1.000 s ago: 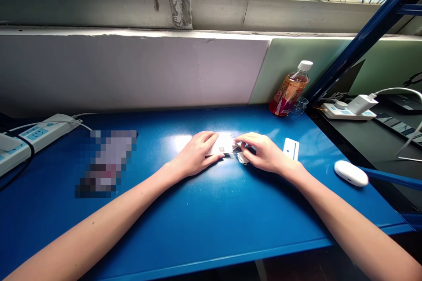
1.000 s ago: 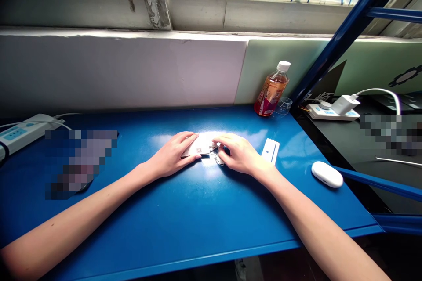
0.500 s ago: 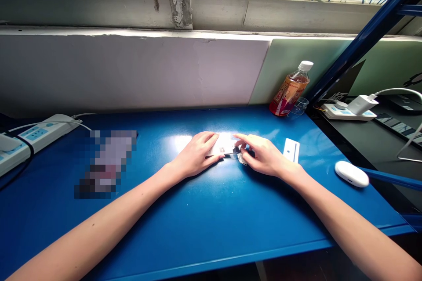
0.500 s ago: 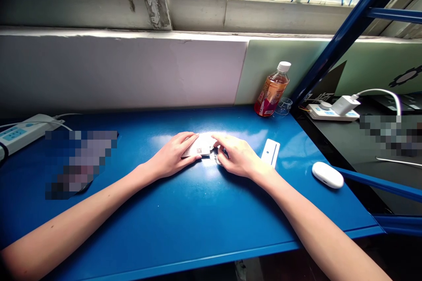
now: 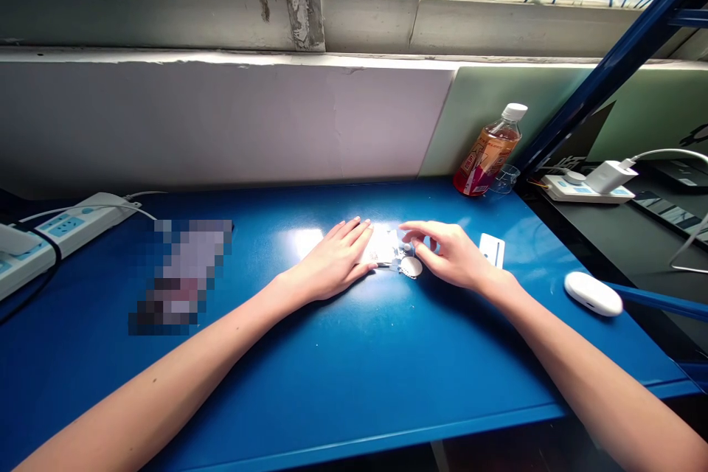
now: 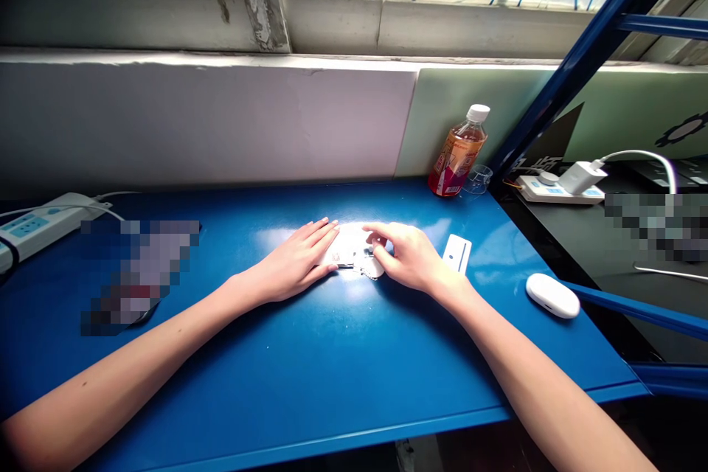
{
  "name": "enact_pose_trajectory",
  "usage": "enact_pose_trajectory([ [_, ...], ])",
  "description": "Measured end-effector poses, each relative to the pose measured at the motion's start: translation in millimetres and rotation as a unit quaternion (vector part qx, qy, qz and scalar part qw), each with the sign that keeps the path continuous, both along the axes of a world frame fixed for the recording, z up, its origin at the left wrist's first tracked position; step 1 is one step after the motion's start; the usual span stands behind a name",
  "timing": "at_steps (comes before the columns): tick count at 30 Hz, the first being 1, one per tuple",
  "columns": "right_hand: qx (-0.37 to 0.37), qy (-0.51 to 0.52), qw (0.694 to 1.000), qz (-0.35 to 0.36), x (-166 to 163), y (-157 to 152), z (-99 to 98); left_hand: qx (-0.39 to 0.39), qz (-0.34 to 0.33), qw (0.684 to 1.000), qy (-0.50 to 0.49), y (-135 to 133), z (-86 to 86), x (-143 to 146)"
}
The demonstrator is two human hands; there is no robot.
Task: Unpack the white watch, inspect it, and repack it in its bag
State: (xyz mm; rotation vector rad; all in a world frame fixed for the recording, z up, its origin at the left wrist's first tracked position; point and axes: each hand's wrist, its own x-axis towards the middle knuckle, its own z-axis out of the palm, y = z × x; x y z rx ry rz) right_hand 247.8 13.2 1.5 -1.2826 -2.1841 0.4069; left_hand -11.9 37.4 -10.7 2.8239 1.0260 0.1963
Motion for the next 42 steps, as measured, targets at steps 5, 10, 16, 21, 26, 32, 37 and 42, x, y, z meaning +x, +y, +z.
enact_pose_trajectory([
  [5, 0.042, -0.083, 0.991, -0.1, 2, 3, -1.1, -0.023, -0.004, 0.999, -0.027, 0, 0.0, -3],
  [10, -0.007, -0.002, 0.998, -0.06, -2, -1, 5.4, -0.03, 0.001, 0.998, -0.049, 2, -1.3, -4],
  [16, -0.075, 0.082, 0.993, 0.051, -6, -4, 6.4, -0.019, 0.008, 1.0, -0.019, 0, 1.1, 0],
  [21, -0.002, 0.011, 0.995, 0.095, -7, -5, 1.7, -0.015, 0.009, 1.0, -0.022, -1, 1.0, 0],
  [26, 0.07, -0.053, 0.99, 0.112, -11, -7, -0.4, -0.014, 0.012, 1.0, -0.017, -1, -1.0, 0],
  [32, 0.097, -0.083, 0.988, 0.089, -18, -11, -2.6, -0.015, 0.012, 1.0, -0.012, -1, -0.7, 1],
  [37, 0.088, -0.067, 0.991, 0.08, -22, -13, -4.4, -0.017, 0.014, 1.0, -0.007, -1, -0.8, 2],
  [42, 0.07, -0.06, 0.992, 0.08, -22, -12, -6.3, -0.004, 0.013, 1.0, -0.006, -1, -1.1, 2],
])
